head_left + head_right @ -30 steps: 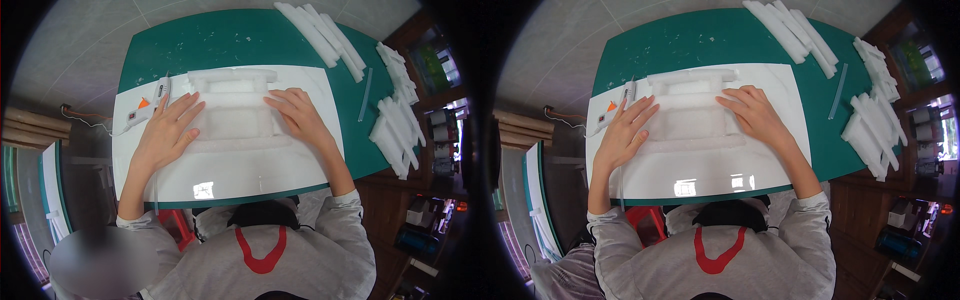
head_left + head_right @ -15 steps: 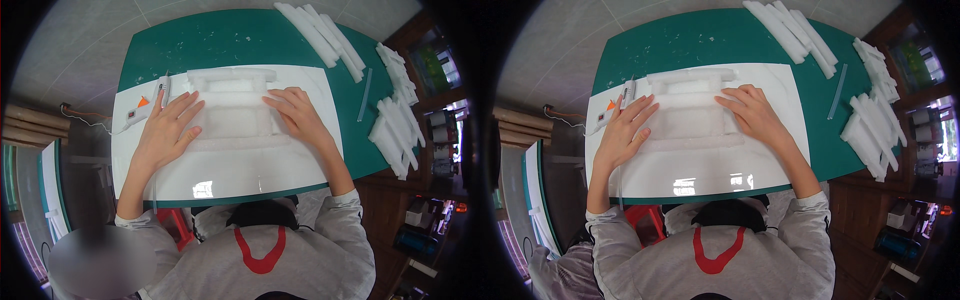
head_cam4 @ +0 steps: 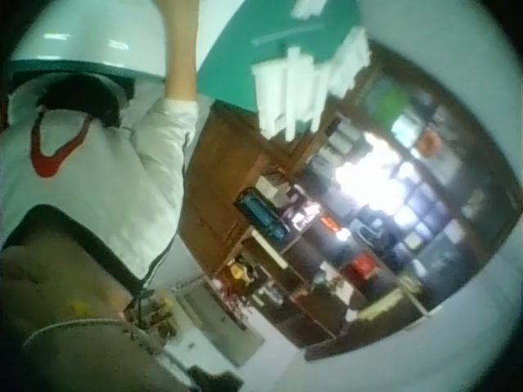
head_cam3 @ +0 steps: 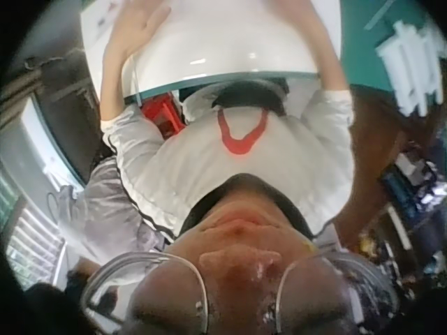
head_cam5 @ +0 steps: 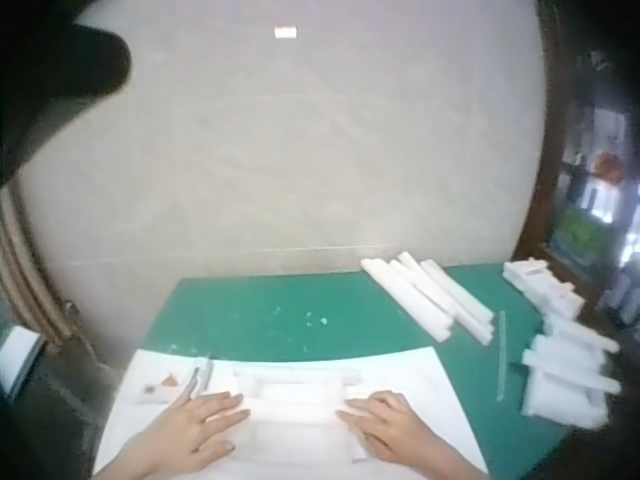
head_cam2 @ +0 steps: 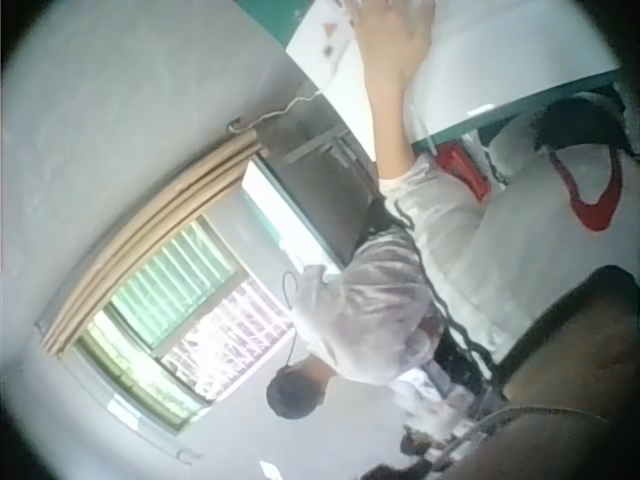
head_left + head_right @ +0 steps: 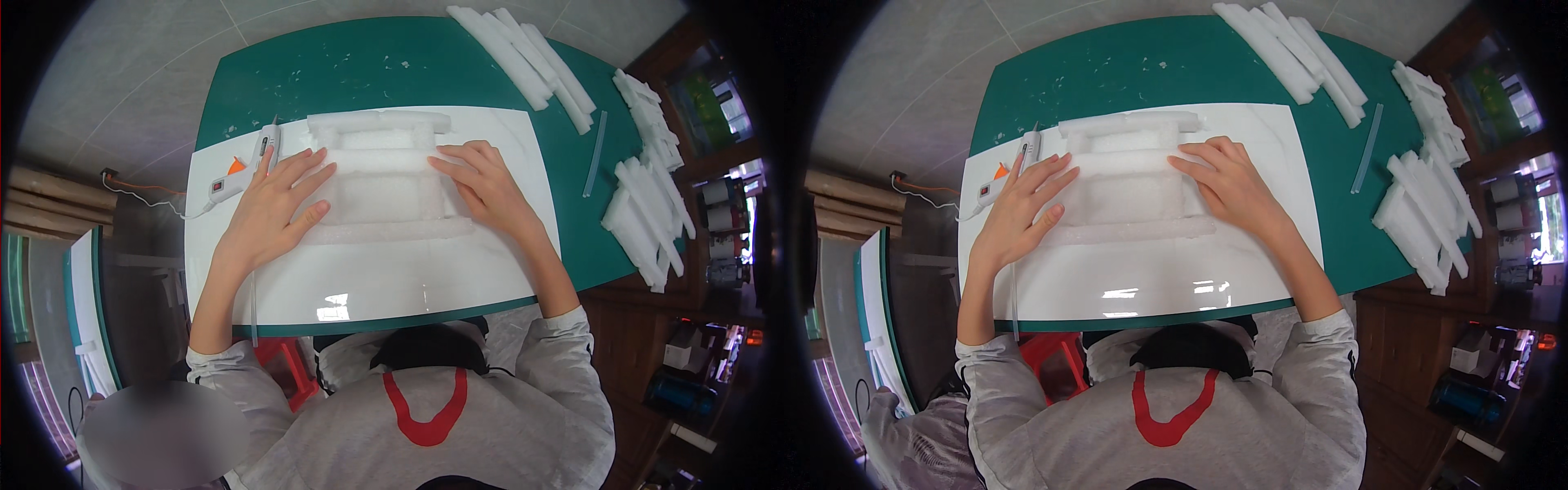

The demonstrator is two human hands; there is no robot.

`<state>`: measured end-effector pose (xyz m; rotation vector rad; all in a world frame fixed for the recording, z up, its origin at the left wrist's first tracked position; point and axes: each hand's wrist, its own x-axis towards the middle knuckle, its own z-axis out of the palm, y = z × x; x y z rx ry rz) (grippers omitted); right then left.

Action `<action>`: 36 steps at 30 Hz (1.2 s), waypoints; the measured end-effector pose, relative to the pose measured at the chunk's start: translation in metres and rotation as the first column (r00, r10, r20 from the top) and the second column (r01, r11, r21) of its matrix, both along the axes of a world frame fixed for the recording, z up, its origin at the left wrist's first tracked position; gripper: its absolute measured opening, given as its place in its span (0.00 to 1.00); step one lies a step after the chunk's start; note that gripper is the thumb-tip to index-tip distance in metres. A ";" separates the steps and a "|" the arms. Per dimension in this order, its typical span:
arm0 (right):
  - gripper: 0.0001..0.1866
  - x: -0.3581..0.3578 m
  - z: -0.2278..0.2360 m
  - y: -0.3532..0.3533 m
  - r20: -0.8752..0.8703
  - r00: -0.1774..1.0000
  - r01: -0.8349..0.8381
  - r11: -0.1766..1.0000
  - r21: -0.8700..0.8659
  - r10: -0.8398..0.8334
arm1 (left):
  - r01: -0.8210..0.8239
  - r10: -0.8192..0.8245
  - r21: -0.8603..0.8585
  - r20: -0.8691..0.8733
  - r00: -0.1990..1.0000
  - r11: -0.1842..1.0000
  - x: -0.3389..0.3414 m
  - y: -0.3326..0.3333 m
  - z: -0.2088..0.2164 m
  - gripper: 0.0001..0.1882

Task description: The recorder uses a hot glue gun to assemble pieces of white foam into a rectangular frame on a workspace.

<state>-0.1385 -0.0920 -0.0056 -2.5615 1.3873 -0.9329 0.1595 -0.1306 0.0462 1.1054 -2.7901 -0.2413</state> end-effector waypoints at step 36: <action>0.19 -0.007 -0.008 0.052 0.658 0.277 -0.615 0.397 0.681 -0.700 | 0.352 0.725 0.902 -0.415 0.550 0.249 0.022 0.034 -0.038 0.25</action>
